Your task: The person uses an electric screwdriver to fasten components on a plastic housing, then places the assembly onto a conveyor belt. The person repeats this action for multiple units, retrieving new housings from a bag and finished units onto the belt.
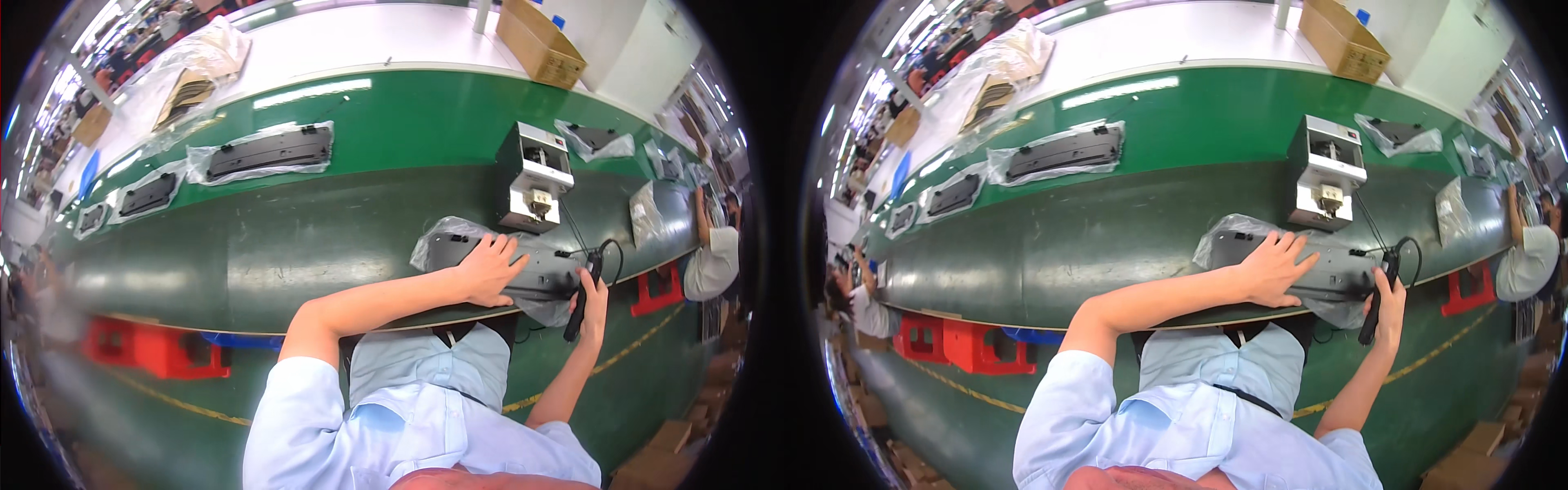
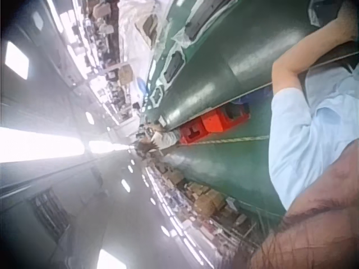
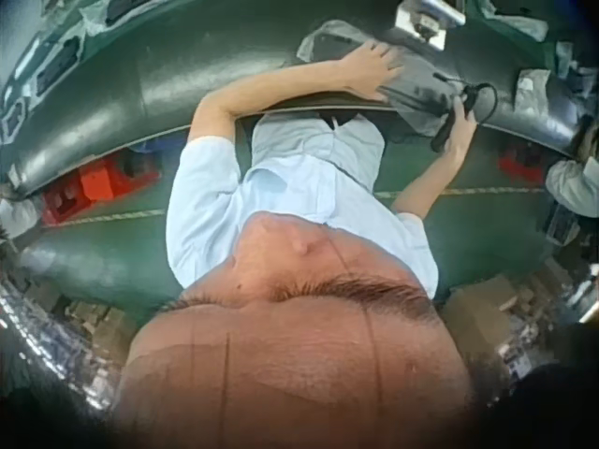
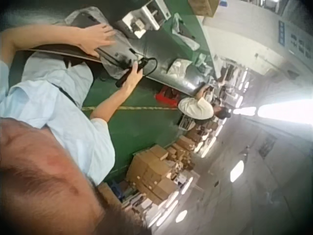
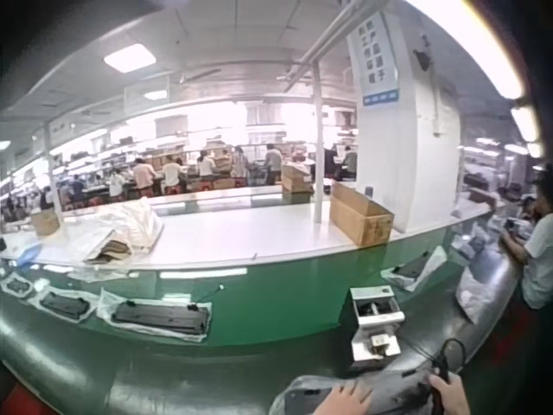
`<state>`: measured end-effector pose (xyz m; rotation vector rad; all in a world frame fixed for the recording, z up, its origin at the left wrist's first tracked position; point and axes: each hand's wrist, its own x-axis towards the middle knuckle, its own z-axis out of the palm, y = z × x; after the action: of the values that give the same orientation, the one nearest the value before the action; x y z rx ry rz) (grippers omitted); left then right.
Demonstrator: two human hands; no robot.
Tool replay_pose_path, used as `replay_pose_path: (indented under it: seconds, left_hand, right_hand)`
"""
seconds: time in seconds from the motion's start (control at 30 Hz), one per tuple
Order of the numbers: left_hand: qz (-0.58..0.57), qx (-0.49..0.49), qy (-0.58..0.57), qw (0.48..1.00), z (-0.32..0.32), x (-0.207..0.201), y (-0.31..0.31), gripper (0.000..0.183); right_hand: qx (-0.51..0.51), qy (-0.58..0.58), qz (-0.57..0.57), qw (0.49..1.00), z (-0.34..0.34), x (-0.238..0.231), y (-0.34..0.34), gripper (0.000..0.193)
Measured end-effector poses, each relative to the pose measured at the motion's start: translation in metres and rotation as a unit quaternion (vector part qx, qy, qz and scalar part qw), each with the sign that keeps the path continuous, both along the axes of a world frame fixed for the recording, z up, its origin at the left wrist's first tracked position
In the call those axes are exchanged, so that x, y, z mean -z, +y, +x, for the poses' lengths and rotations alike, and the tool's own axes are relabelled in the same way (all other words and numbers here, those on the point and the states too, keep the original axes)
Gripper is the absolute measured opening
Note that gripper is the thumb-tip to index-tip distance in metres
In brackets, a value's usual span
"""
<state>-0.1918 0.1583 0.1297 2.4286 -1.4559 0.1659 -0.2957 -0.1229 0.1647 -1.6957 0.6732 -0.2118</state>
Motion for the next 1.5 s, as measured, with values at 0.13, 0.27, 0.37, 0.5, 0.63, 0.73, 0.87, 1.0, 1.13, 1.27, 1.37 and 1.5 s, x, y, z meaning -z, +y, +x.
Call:
replay_pose_path:
  seconds: [0.13, 0.27, 0.37, 0.5, 0.63, 0.73, 0.87, 1.0, 1.13, 1.27, 1.37, 1.5]
  left_hand:
    - [-0.024, -0.006, 0.062, 0.998, -0.019, -0.010, 0.077, 0.088]
    - [-0.024, -0.135, 0.084, 0.987, -0.041, -0.034, 0.174, 0.091]
    - [-0.029, -0.246, 0.045, 0.968, -0.029, -0.039, 0.220, 0.090]
    - [-0.017, -0.319, -0.026, 0.947, 0.031, -0.026, 0.243, 0.090]
    - [-0.016, -0.310, -0.085, 0.947, 0.117, -0.023, 0.214, 0.088]
    - [-0.014, -0.289, -0.140, 0.947, 0.180, -0.023, 0.174, 0.085]
    - [0.058, -0.351, -0.126, 0.926, 0.225, 0.014, 0.127, 0.063]
    - [-0.056, -0.309, -0.154, 0.937, 0.173, 0.020, 0.087, 0.055]
    - [-0.144, -0.221, -0.070, 0.962, 0.081, 0.005, 0.104, 0.046]
    - [-0.198, -0.112, -0.021, 0.973, 0.038, 0.007, 0.118, 0.029]
    - [-0.247, -0.077, 0.017, 0.966, 0.045, 0.009, 0.110, 0.018]
    - [-0.274, -0.077, 0.018, 0.958, 0.048, 0.013, 0.117, 0.014]
  right_hand:
    - [-0.122, -0.043, 0.073, 0.989, -0.018, -0.004, 0.025, 0.050]
    - [-0.164, -0.164, 0.198, 0.952, -0.020, 0.003, 0.059, 0.053]
    - [-0.172, -0.198, 0.241, 0.934, -0.001, 0.019, 0.083, 0.050]
    - [-0.234, -0.156, 0.190, 0.941, 0.020, 0.032, 0.103, 0.044]
    - [-0.224, -0.145, 0.174, 0.948, 0.022, 0.034, 0.108, 0.042]
    - [-0.209, -0.134, 0.170, 0.954, 0.022, 0.032, 0.113, 0.041]
    - [-0.196, -0.130, 0.156, 0.959, 0.024, 0.029, 0.121, 0.040]
    - [-0.164, -0.145, 0.158, 0.963, 0.020, 0.039, 0.113, 0.033]
    - [-0.170, -0.129, 0.181, 0.960, 0.021, 0.027, 0.119, 0.032]
    - [-0.178, -0.107, 0.162, 0.965, 0.022, 0.025, 0.119, 0.033]
    - [-0.168, -0.080, 0.137, 0.973, 0.025, 0.024, 0.123, 0.032]
    - [-0.152, -0.075, 0.139, 0.976, 0.028, 0.025, 0.133, 0.034]
